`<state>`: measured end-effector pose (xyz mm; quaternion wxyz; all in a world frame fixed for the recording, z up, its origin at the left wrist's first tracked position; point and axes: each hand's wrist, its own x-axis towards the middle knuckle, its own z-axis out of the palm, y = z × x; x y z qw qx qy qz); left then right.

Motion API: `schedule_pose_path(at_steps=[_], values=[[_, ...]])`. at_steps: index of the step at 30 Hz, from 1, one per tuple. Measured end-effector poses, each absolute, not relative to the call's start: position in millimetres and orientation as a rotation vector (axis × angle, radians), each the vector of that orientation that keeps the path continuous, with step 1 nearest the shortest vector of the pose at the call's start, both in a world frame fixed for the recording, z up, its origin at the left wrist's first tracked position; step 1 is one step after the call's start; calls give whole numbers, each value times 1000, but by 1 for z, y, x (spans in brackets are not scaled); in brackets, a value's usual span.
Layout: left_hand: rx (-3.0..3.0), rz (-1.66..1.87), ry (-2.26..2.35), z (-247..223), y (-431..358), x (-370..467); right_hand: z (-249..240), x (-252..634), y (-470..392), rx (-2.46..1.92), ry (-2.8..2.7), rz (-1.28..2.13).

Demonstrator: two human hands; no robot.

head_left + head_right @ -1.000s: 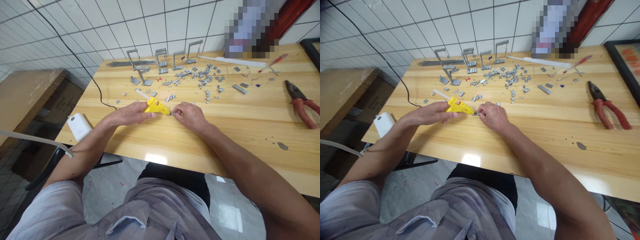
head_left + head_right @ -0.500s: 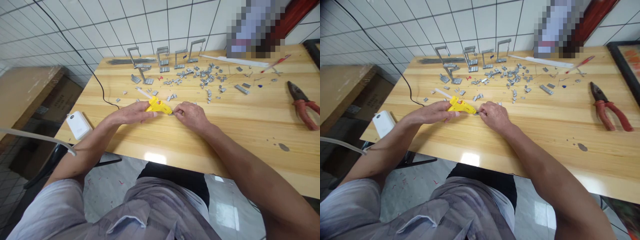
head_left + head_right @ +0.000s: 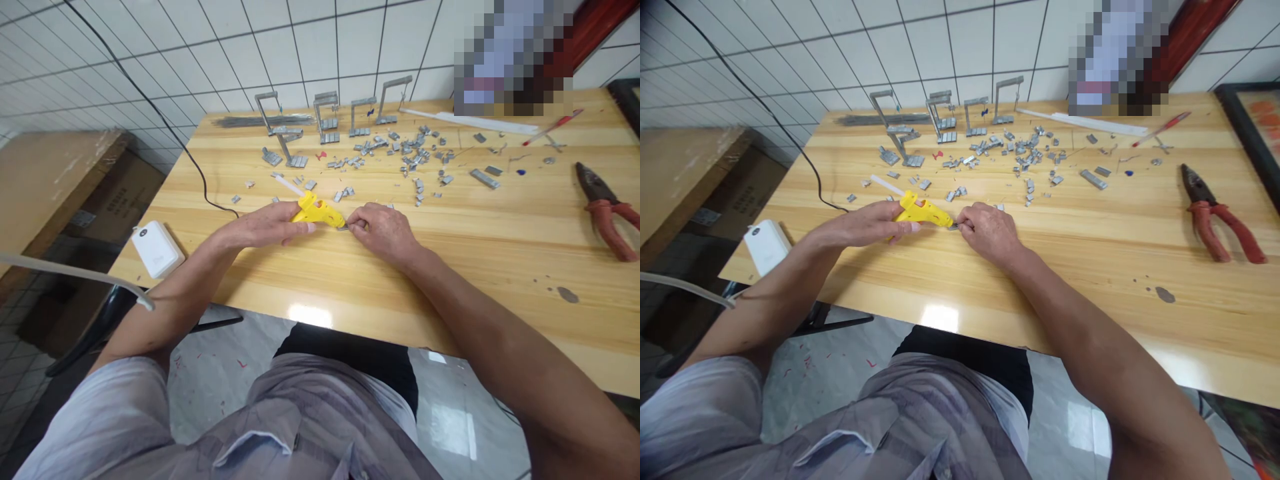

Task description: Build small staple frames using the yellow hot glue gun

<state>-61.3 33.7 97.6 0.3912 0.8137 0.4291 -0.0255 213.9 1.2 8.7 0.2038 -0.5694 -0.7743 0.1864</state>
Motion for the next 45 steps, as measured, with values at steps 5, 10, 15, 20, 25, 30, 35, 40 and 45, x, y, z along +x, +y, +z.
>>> schedule_pose_path(at_steps=[5,10,15,20,25,30,35,40,45], values=[[2056,-61,1098,96,35,-65,7,214,1,-1581,-2160,493],[2067,-50,1105,99,33,-63,8,214,1,-1588,-2163,489],[2085,-25,1086,97,33,-61,8,214,1,-1582,-2158,504],[2061,-38,1092,96,32,-63,6,216,1,-1554,-2140,515],[2076,-67,1133,98,32,-63,7,216,1,-1582,-2139,523],[2078,-52,1123,97,32,-63,9,215,1,-1585,-2143,533],[2072,-23,1105,95,32,-62,10,215,1,-1567,-2145,542],[2072,-39,1109,97,32,-61,9,215,0,-1569,-2149,523],[2068,-47,1117,96,32,-63,9,215,0,-1588,-2151,532]])
